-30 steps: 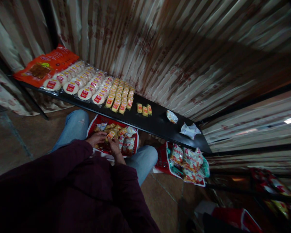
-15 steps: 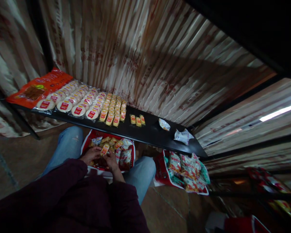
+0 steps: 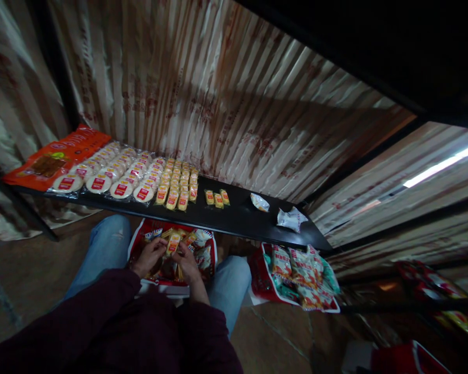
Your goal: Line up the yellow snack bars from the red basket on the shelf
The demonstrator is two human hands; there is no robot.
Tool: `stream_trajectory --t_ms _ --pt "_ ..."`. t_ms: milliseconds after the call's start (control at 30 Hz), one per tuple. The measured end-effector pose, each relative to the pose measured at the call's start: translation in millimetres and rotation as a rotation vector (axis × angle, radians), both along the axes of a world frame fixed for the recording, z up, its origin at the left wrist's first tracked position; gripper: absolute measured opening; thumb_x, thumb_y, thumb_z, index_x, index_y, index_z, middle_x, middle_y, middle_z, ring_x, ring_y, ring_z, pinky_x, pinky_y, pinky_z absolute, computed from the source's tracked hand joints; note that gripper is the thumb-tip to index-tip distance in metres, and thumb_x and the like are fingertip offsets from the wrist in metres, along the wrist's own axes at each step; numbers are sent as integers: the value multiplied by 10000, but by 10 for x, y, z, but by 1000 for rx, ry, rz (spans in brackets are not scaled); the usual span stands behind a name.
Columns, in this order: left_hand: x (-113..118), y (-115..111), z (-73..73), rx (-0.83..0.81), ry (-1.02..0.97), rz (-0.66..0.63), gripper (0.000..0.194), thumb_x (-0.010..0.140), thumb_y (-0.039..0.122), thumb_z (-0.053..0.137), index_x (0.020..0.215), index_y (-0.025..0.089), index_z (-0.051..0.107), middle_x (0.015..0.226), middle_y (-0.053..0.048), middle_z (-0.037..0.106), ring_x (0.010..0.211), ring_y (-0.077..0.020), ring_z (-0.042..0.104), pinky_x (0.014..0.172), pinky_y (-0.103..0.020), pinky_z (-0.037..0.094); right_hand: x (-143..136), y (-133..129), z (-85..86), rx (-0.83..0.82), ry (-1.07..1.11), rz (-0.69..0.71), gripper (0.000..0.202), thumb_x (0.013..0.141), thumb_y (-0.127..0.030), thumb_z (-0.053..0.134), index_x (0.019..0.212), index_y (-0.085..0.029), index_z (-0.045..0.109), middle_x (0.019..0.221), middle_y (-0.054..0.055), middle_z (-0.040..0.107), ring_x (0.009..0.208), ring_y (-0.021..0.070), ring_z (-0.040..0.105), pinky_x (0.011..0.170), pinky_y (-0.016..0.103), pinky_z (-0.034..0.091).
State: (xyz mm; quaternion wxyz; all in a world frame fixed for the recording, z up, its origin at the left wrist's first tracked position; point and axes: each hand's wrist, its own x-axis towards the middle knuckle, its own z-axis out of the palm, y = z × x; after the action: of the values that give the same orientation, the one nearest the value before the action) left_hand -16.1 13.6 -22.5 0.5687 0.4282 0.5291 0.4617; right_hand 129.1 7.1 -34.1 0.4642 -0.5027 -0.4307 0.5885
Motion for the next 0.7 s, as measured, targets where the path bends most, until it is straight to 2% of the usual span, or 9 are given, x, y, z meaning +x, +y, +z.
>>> stream_trajectory --t_ms 100,200,367,600,700 --pt "40 3 96 77 32 15 140 624 260 611 756 215 600 787 -28 639 790 -200 602 753 -300 464 10 8 71 20 90 -16 368 626 -278 700 988 -233 650 973 28 690 892 198 630 822 324 477" --pt "84 18 185 136 87 19 192 638 239 599 826 214 630 891 -46 649 843 -207 601 805 -315 468 60 33 142 69 83 -71 420 641 -274 710 1045 -221 608 1005 41 683 888 187 630 819 304 471" --pt "214 109 364 276 184 9 247 663 234 589 889 224 688 881 -44 605 825 -198 582 820 -313 466 187 119 317 198 -13 -157 366 704 -285 678 1048 -220 571 995 44 680 906 181 624 833 302 464" --pt "492 353 484 364 178 -36 386 709 224 584 1090 210 642 1024 -69 574 890 -199 587 779 -292 483 330 424 561 261 -29 -223 327 689 -262 679 993 -204 572 960 43 675 872 177 629 804 307 474" --pt "572 440 517 390 221 -44 453 712 180 553 1163 183 597 1084 -97 567 965 -220 579 817 -309 481 350 583 614 274 -71 -269 319 666 -244 687 962 -194 578 914 38 676 845 176 630 806 313 473"
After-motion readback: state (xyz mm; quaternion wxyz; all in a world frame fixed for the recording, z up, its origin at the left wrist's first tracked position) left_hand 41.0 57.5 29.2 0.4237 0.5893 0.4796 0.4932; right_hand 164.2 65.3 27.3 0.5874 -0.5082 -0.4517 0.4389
